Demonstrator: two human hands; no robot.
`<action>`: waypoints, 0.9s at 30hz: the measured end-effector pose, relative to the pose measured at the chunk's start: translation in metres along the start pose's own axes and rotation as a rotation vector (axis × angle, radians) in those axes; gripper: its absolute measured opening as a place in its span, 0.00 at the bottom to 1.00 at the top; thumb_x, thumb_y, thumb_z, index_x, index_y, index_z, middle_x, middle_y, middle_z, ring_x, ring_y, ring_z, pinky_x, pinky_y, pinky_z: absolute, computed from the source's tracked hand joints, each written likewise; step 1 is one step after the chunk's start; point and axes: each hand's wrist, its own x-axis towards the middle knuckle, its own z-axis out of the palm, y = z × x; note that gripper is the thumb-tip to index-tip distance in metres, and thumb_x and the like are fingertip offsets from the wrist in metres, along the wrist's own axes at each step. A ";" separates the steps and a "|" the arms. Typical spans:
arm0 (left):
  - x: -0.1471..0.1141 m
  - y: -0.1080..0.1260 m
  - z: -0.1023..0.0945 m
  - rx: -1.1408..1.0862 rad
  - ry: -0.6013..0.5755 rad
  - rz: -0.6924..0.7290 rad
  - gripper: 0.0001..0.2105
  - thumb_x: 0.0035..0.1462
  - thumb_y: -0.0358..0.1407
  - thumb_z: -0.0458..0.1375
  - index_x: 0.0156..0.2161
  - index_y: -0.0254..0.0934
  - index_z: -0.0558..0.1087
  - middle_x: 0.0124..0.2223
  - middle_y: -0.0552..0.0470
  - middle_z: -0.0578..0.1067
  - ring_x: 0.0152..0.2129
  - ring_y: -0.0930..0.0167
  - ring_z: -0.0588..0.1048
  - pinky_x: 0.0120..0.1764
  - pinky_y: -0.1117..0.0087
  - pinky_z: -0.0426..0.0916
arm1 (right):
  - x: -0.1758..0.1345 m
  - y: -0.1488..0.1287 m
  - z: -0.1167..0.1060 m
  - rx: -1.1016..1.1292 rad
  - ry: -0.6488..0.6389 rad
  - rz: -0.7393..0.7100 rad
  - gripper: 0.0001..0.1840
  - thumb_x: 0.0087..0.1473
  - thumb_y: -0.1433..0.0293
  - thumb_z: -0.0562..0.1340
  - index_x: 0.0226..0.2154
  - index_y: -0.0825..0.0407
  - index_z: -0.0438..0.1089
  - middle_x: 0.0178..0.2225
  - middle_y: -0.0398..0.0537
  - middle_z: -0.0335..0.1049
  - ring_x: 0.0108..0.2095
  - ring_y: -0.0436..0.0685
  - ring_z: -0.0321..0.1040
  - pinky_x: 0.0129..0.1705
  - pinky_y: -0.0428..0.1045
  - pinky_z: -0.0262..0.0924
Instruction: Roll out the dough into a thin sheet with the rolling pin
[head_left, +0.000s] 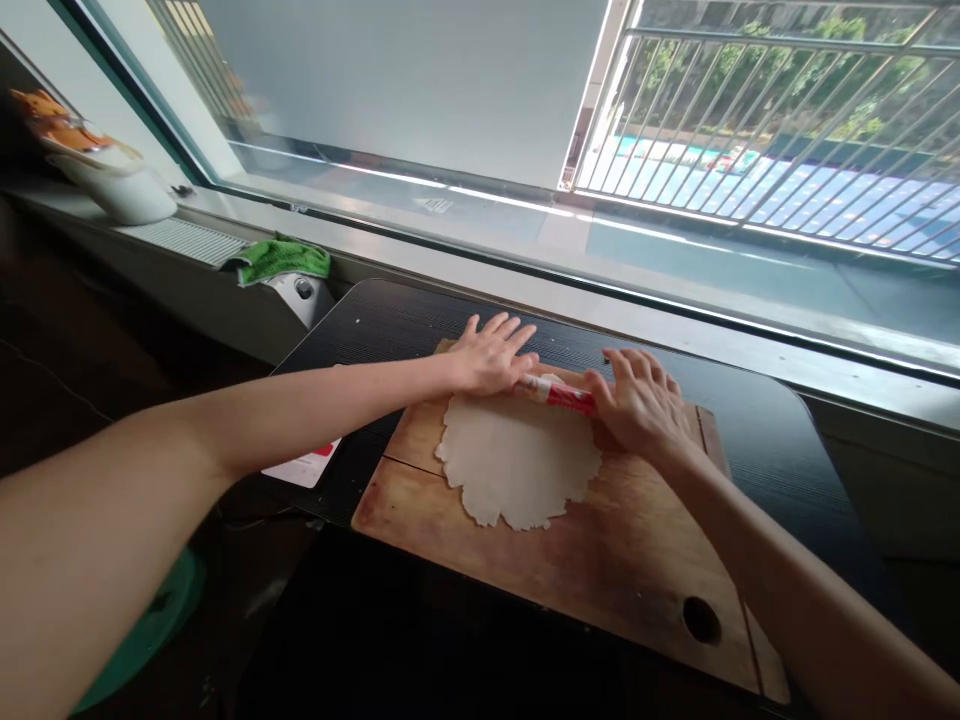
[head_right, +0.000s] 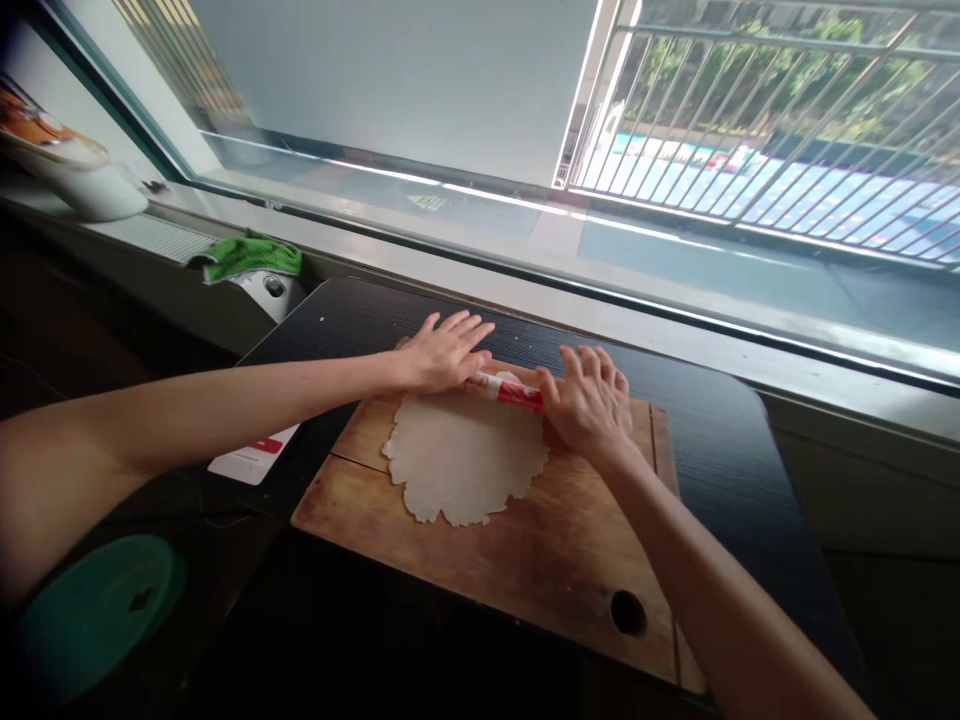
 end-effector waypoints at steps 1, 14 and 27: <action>-0.010 0.001 0.003 0.012 0.008 0.059 0.30 0.70 0.48 0.39 0.72 0.39 0.53 0.74 0.44 0.55 0.71 0.58 0.51 0.68 0.43 0.44 | -0.012 0.001 0.002 -0.016 0.037 -0.060 0.31 0.67 0.52 0.45 0.62 0.48 0.65 0.64 0.57 0.64 0.67 0.68 0.52 0.64 0.66 0.53; 0.037 -0.014 -0.020 -0.111 0.617 -0.249 0.16 0.71 0.37 0.45 0.51 0.38 0.74 0.57 0.43 0.74 0.57 0.60 0.68 0.61 0.57 0.60 | 0.048 0.004 -0.010 0.039 0.165 0.272 0.27 0.67 0.60 0.43 0.46 0.55 0.73 0.52 0.65 0.71 0.52 0.68 0.65 0.54 0.61 0.58; -0.054 0.007 -0.008 -0.270 0.149 -0.497 0.20 0.63 0.40 0.55 0.56 0.30 0.72 0.57 0.34 0.76 0.54 0.56 0.75 0.54 0.62 0.69 | -0.041 0.015 -0.053 -0.042 -0.182 0.477 0.38 0.69 0.56 0.36 0.53 0.55 0.75 0.49 0.68 0.77 0.49 0.69 0.75 0.49 0.60 0.63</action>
